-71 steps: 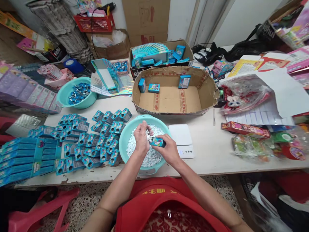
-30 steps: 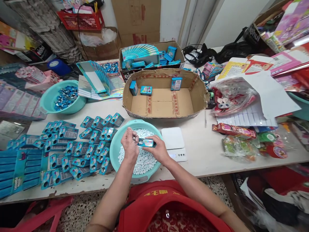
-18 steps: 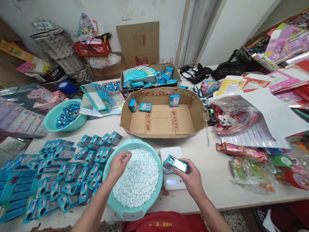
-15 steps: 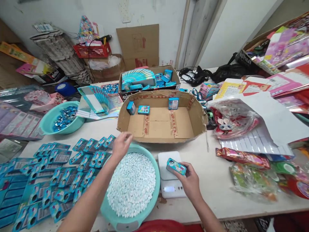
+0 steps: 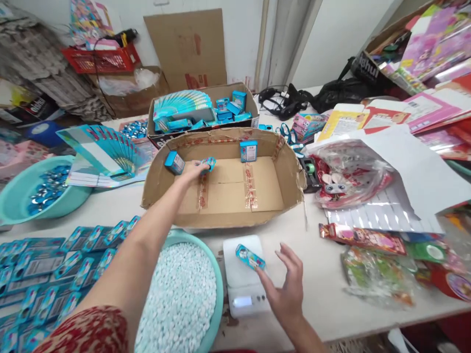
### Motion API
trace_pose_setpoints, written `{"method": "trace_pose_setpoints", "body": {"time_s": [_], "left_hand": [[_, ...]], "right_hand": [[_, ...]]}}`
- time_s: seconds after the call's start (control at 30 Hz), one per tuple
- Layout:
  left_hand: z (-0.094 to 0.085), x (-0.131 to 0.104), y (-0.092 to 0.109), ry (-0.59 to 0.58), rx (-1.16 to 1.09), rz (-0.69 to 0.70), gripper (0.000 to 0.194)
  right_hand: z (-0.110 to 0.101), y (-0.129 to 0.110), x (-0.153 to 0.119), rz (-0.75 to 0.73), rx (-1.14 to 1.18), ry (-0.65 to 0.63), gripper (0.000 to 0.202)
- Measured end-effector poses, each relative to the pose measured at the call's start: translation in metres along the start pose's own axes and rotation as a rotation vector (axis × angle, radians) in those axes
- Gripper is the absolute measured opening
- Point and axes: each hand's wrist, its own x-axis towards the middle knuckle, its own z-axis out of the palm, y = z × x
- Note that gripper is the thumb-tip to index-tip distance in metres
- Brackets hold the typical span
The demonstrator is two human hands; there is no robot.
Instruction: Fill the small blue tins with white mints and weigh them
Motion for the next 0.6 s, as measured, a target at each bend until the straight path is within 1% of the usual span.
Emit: {"method": "trace_pose_setpoints", "body": {"time_s": [0.03,0.07,0.1,0.13,0.17,0.2,0.23,0.27,0.3,0.33,0.37,0.4,0.43,0.47,0.5,0.53,0.57,0.6], "left_hand": [[-0.012,-0.021,0.003,-0.106,-0.059,0.055,0.046],[-0.023,-0.045,0.006,-0.254,-0.157,0.141,0.046],[-0.035,-0.073,0.009,-0.412,-0.256,0.219,0.050],[-0.046,-0.103,0.011,-0.558,-0.317,0.254,0.053],[-0.056,-0.132,0.012,-0.679,-0.344,0.236,0.054],[-0.064,-0.160,0.009,-0.778,-0.379,0.194,0.054],[-0.070,-0.184,0.003,-0.801,-0.442,0.148,0.051],[-0.074,-0.205,-0.007,-0.771,-0.503,0.101,0.047],[-0.076,-0.221,-0.023,-0.691,-0.558,0.069,0.045],[-0.076,-0.233,-0.043,-0.577,-0.575,0.056,0.045],[-0.074,-0.242,-0.066,-0.450,-0.537,0.057,0.047],[-0.070,-0.248,-0.092,-0.321,-0.438,0.075,0.048],[-0.066,-0.254,-0.119,-0.210,-0.251,0.089,0.048],[-0.061,-0.259,-0.145,-0.132,-0.032,0.079,0.048],[-0.055,-0.265,-0.168,-0.097,0.149,0.063,0.050],[-0.048,-0.272,-0.187,-0.076,0.293,0.034,0.052],[-0.042,-0.278,-0.201,-0.042,0.403,-0.014,0.054],[-0.035,-0.284,-0.209,-0.008,0.472,-0.071,0.057]], "right_hand": [[-0.004,-0.008,0.013,-0.064,0.011,0.008,0.052],[-0.006,-0.017,0.027,-0.119,0.039,0.015,0.054],[-0.005,-0.026,0.040,-0.135,0.078,0.010,0.060],[-0.003,-0.036,0.053,-0.145,0.125,-0.043,0.068],[0.002,-0.047,0.063,-0.144,0.172,-0.137,0.074],[0.007,-0.057,0.071,-0.132,0.226,-0.250,0.071],[0.012,-0.067,0.076,-0.109,0.287,-0.374,0.059],[0.016,-0.076,0.078,-0.068,0.346,-0.464,0.049],[0.018,-0.084,0.077,-0.007,0.398,-0.508,0.042],[0.019,-0.091,0.073,0.069,0.450,-0.512,0.038],[0.018,-0.095,0.068,0.156,0.499,-0.479,0.039],[0.015,-0.098,0.061,0.246,0.549,-0.424,0.043],[0.011,-0.099,0.054,0.332,0.601,-0.369,0.047],[0.006,-0.097,0.046,0.410,0.650,-0.321,0.050],[0.000,-0.094,0.039,0.479,0.687,-0.282,0.053],[-0.005,-0.090,0.033,0.539,0.709,-0.251,0.054],[-0.009,-0.085,0.027,0.589,0.715,-0.228,0.053],[-0.012,-0.080,0.021,0.629,0.711,-0.204,0.051]]}}
